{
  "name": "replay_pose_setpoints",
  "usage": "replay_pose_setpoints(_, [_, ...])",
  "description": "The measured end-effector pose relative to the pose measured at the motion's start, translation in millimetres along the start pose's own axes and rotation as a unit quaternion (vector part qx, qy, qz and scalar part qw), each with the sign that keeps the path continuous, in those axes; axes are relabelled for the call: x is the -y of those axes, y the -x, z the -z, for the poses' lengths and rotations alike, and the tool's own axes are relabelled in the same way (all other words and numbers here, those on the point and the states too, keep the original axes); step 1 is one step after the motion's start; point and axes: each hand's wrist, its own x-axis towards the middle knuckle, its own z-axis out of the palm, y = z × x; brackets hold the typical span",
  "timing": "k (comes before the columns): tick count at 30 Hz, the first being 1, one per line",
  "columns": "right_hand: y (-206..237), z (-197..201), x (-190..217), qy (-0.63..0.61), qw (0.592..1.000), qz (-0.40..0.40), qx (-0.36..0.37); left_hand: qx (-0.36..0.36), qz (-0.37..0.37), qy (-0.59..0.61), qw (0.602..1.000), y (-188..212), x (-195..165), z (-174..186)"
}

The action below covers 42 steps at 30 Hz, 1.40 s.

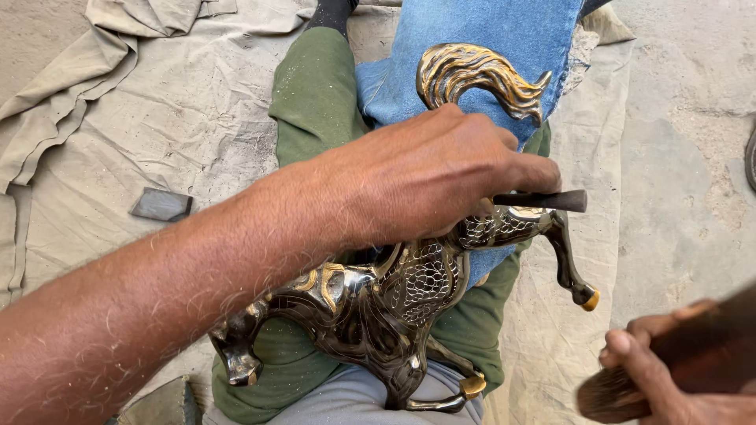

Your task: The person sits on the ground with a brass horse figurine resting on their lap over a cloth. They hold a punch against the figurine's body and strike it with a wooden mallet, repositioning the punch repeatedly to work the surface of the sculpture.

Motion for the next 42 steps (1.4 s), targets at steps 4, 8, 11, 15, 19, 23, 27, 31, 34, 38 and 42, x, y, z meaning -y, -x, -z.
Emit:
replay_pose_setpoints(4, [24,-12,3,-0.09,0.995,0.041,-0.017,0.005,-0.024,0.023,0.999,0,3,4])
replay_pose_setpoints(8, [37,-41,32,-0.11,0.992,0.01,-0.061,0.006,-0.054,0.037,0.998,0,1,6])
replay_pose_setpoints(11, [41,-56,47,-0.219,0.971,-0.008,-0.099,0.012,-0.056,0.028,0.998,-4,-2,7])
replay_pose_setpoints(15, [43,-70,51,-0.129,0.986,0.036,-0.103,0.051,-0.039,0.021,0.998,-11,-4,6])
replay_pose_setpoints(19, [48,-89,46,-0.275,0.948,0.004,-0.158,0.064,-0.048,0.043,0.996,-13,-10,7])
replay_pose_setpoints(23, [53,-100,37,-0.235,0.958,0.062,-0.151,0.117,0.003,0.037,0.992,-15,-14,15])
replay_pose_setpoints(27, [51,-81,33,-0.52,0.842,0.071,-0.123,-0.077,0.018,0.059,0.995,9,-21,13])
replay_pose_setpoints(31, [33,-35,41,-0.362,0.918,0.076,-0.142,-0.176,0.103,0.074,0.976,33,-17,-6])
replay_pose_setpoints(34, [17,3,53,-0.241,0.965,0.082,-0.065,-0.158,0.172,0.075,0.969,42,-13,-20])
replay_pose_setpoints(38, [-15,28,60,-0.057,0.991,0.115,-0.027,-0.217,0.11,0.045,0.969,47,-15,-30])
replay_pose_setpoints(42, [-37,36,51,0.096,0.982,0.159,-0.029,-0.261,0.069,0.051,0.962,47,-14,-32])
